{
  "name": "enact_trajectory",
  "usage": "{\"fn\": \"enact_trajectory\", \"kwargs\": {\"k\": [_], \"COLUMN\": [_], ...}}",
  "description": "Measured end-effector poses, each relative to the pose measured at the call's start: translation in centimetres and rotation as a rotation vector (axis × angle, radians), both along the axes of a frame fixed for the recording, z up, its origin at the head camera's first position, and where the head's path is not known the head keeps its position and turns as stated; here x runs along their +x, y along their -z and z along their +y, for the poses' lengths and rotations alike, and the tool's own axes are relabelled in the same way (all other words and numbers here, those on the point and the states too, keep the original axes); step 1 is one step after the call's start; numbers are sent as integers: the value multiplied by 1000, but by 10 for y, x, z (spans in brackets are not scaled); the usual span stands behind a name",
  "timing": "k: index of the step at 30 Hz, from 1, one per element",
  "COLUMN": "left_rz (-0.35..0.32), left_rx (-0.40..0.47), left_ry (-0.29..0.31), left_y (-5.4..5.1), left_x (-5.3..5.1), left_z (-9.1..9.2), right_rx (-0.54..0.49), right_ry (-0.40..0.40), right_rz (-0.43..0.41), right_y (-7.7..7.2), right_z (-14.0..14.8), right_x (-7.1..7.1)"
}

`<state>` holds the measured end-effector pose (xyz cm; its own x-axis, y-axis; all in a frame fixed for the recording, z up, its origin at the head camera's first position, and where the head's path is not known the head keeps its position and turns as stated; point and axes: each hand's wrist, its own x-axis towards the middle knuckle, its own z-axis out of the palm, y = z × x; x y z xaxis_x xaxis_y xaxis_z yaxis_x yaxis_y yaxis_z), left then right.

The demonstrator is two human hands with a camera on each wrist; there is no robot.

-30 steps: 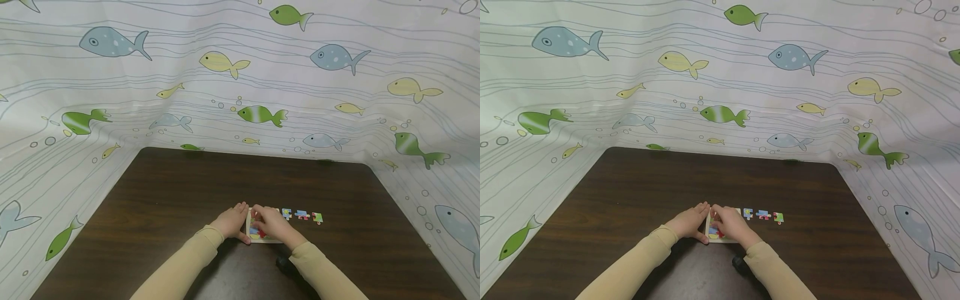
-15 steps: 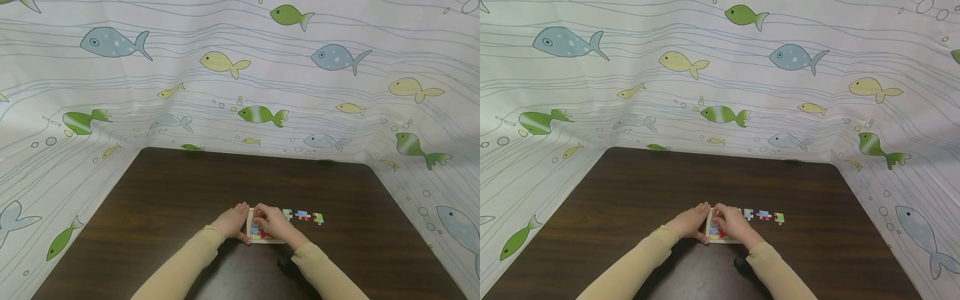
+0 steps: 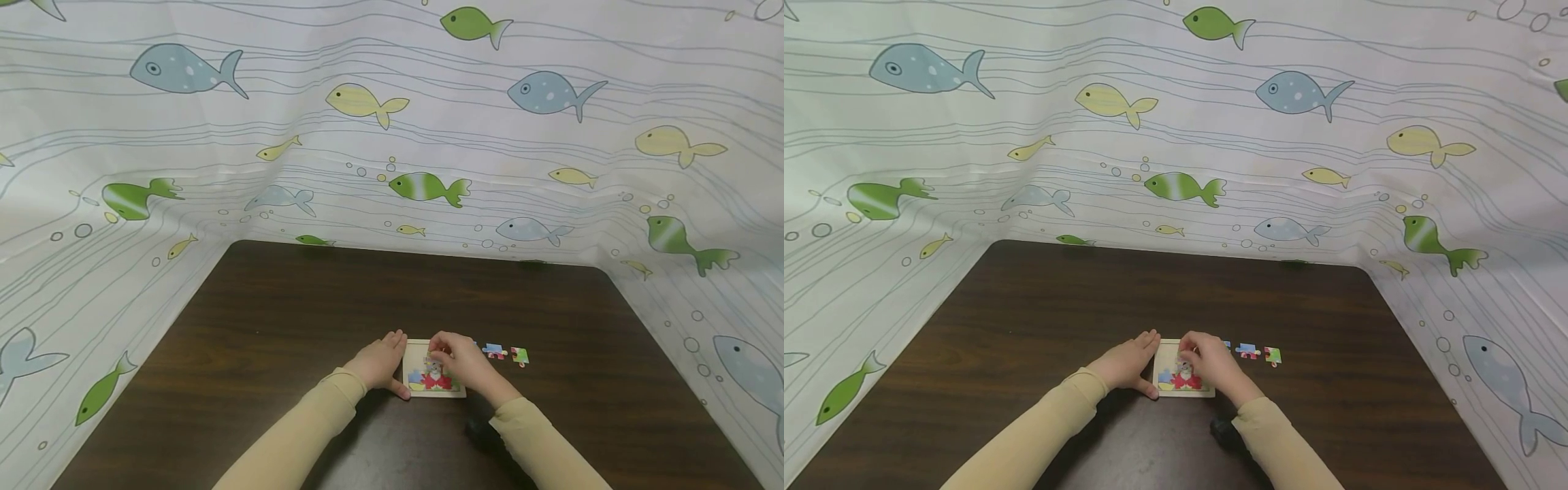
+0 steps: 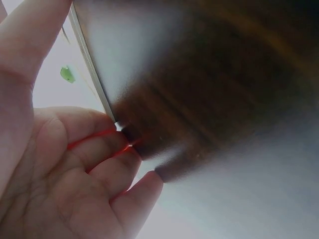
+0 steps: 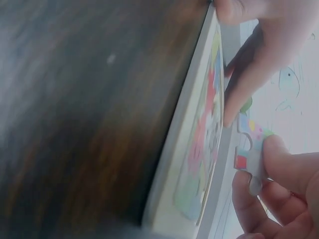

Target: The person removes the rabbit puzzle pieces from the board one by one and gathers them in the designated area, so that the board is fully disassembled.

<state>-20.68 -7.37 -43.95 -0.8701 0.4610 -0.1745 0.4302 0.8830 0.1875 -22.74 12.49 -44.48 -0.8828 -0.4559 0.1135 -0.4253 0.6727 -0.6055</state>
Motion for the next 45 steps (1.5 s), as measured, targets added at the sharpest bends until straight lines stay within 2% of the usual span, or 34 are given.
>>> {"fn": "enact_trajectory", "kwargs": {"k": [4,14,24,29,37,45], "left_rz": [-1,-12,-16,-24,-26,-19], "left_rx": [-5,3,13,20,21,10], "left_ry": [1,-6,-3,-3,5,10], "left_y": [2,1,0,0,-2,-1], "left_x": [0,0,-1,-1,-1,-1], "left_z": [1,0,-1,-1,-2,-2], "right_rx": [6,-16,29,32,57,70], "right_ry": [33,73,135,139,145,146], "right_rz": [13,-14,-33,-48,-27,-63], "right_y": [3,4,8,9,10,13], "right_z": [9,32,47,53,62,68], "right_x": [0,-3,-4,-4,-4,-3]}}
